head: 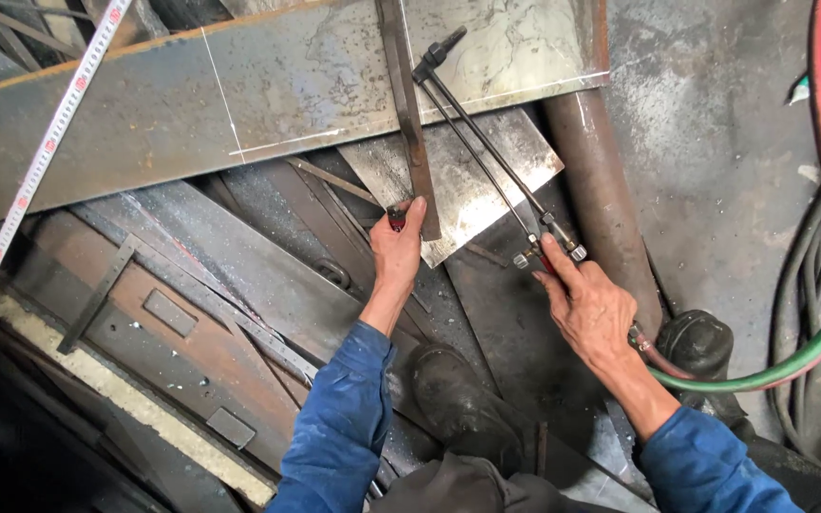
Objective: The recorder uses an oxy-fuel cutting torch to cut a metal plate and verifies dimensions with a tape measure.
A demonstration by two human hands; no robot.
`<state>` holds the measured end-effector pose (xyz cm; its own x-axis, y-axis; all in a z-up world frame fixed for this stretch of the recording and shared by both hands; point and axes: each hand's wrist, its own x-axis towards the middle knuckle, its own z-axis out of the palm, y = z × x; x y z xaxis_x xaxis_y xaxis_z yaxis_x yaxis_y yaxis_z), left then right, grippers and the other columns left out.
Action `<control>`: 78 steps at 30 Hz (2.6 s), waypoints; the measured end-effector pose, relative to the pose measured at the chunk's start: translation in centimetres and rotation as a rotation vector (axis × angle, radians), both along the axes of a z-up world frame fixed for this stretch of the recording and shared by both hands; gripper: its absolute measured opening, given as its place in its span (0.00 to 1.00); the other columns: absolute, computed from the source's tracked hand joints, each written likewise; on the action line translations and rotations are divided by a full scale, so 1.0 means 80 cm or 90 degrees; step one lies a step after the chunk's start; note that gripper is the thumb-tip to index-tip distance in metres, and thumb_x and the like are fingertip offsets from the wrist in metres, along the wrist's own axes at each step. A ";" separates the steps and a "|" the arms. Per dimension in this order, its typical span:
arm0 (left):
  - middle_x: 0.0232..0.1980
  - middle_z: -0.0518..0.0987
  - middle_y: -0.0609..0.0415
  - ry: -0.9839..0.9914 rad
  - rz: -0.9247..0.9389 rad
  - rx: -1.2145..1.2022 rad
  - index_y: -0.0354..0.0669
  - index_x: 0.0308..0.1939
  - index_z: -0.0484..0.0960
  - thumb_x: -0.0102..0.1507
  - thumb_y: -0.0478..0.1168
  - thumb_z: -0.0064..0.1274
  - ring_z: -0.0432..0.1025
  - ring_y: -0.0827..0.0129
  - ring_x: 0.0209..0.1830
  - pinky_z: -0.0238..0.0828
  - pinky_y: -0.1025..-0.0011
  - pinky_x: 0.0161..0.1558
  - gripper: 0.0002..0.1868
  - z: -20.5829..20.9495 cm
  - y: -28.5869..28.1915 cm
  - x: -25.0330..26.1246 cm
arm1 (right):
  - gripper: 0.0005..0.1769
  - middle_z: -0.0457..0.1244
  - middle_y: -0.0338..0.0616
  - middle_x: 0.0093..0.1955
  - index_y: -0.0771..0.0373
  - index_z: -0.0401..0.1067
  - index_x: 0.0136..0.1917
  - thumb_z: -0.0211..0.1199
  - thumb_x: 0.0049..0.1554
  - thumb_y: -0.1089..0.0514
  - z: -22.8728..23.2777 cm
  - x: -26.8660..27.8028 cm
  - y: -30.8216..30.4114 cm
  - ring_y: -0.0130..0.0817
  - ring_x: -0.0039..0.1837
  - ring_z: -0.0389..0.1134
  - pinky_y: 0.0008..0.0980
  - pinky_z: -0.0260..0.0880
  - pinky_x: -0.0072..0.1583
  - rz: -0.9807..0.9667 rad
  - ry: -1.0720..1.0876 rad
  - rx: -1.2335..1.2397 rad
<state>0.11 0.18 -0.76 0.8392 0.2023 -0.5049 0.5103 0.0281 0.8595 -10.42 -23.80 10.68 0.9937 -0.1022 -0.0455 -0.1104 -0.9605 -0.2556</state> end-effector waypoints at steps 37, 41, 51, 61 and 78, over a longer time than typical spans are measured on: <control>0.41 0.84 0.60 -0.005 -0.002 0.007 0.31 0.51 0.84 0.65 0.49 0.60 0.72 0.80 0.40 0.71 0.79 0.46 0.22 0.011 0.001 0.000 | 0.29 0.62 0.46 0.34 0.43 0.74 0.70 0.72 0.55 0.48 0.001 -0.004 0.010 0.50 0.35 0.65 0.49 0.64 0.38 -0.039 0.015 0.071; 0.40 0.82 0.59 -0.002 -0.005 0.000 0.31 0.52 0.85 0.65 0.50 0.60 0.70 0.79 0.38 0.70 0.77 0.44 0.23 0.002 0.002 -0.003 | 0.29 0.62 0.47 0.34 0.45 0.74 0.70 0.73 0.55 0.49 0.005 -0.006 0.012 0.50 0.36 0.66 0.48 0.65 0.39 -0.041 0.014 0.087; 0.42 0.85 0.54 -0.048 -0.037 0.130 0.34 0.52 0.84 0.63 0.52 0.61 0.76 0.76 0.41 0.73 0.75 0.47 0.25 0.029 0.006 0.004 | 0.47 0.69 0.50 0.38 0.59 0.61 0.76 0.77 0.48 0.50 0.078 0.038 0.022 0.35 0.39 0.70 0.38 0.70 0.44 -0.222 0.165 0.339; 0.43 0.85 0.50 -0.011 -0.076 0.148 0.34 0.60 0.80 0.63 0.54 0.59 0.76 0.73 0.41 0.73 0.73 0.48 0.30 0.035 -0.007 0.010 | 0.36 0.66 0.57 0.35 0.54 0.66 0.75 0.71 0.56 0.48 0.091 0.072 0.037 0.43 0.36 0.70 0.40 0.70 0.44 -0.221 0.151 0.287; 0.45 0.86 0.50 -0.015 -0.029 0.109 0.32 0.61 0.79 0.63 0.52 0.60 0.77 0.75 0.43 0.73 0.75 0.49 0.30 0.029 -0.011 0.006 | 0.25 0.60 0.50 0.42 0.38 0.71 0.73 0.65 0.63 0.51 0.037 0.074 0.025 0.51 0.39 0.66 0.49 0.66 0.39 0.007 -0.048 -0.047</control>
<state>0.59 -0.69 1.56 0.8611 0.2445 -0.4459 0.4867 -0.1426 0.8618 -4.53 -21.76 13.62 0.9952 -0.0910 0.0365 -0.0824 -0.9781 -0.1910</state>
